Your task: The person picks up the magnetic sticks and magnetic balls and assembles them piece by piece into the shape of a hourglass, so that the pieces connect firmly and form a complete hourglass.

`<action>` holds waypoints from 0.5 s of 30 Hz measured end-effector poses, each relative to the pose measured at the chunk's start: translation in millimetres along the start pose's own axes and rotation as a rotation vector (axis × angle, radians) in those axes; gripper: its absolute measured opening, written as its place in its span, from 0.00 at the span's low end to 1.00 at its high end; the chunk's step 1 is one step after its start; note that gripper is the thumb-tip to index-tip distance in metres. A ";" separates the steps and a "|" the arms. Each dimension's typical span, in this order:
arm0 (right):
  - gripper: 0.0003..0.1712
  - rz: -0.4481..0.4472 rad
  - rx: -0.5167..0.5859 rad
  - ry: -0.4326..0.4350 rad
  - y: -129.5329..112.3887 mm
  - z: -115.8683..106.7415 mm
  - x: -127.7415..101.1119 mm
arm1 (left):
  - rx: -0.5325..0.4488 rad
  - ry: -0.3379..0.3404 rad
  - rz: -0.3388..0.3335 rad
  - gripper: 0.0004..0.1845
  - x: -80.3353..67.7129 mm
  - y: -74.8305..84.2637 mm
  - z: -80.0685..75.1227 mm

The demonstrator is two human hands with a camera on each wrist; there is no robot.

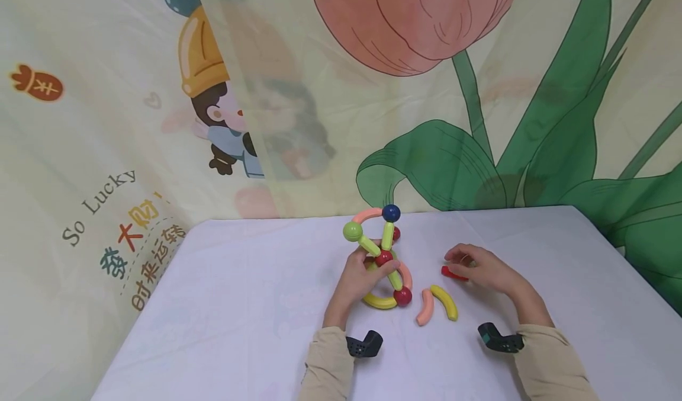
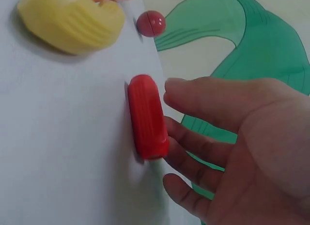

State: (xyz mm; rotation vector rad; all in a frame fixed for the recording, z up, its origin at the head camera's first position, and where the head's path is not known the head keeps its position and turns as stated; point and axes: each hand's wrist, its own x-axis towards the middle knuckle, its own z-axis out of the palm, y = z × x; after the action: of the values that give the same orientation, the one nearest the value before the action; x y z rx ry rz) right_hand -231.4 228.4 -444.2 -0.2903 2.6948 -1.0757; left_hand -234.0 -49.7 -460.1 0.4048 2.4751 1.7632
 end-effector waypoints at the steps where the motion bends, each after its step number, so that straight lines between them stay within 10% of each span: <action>1: 0.15 0.003 0.002 -0.008 2.0 0.0 -1.6 | 0.007 -0.011 -0.003 0.24 -1.2 -0.2 -1.0; 15: 0.17 0.009 -0.036 -0.007 13.4 4.5 -4.6 | 0.015 -0.059 0.087 0.17 -6.0 -1.8 -8.8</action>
State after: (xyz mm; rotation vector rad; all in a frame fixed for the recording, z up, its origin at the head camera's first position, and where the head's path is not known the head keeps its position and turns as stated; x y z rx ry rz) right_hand -227.1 236.2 -456.0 -0.2878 2.7091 -1.0224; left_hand -230.4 -59.9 -459.3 0.5652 2.4669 1.7382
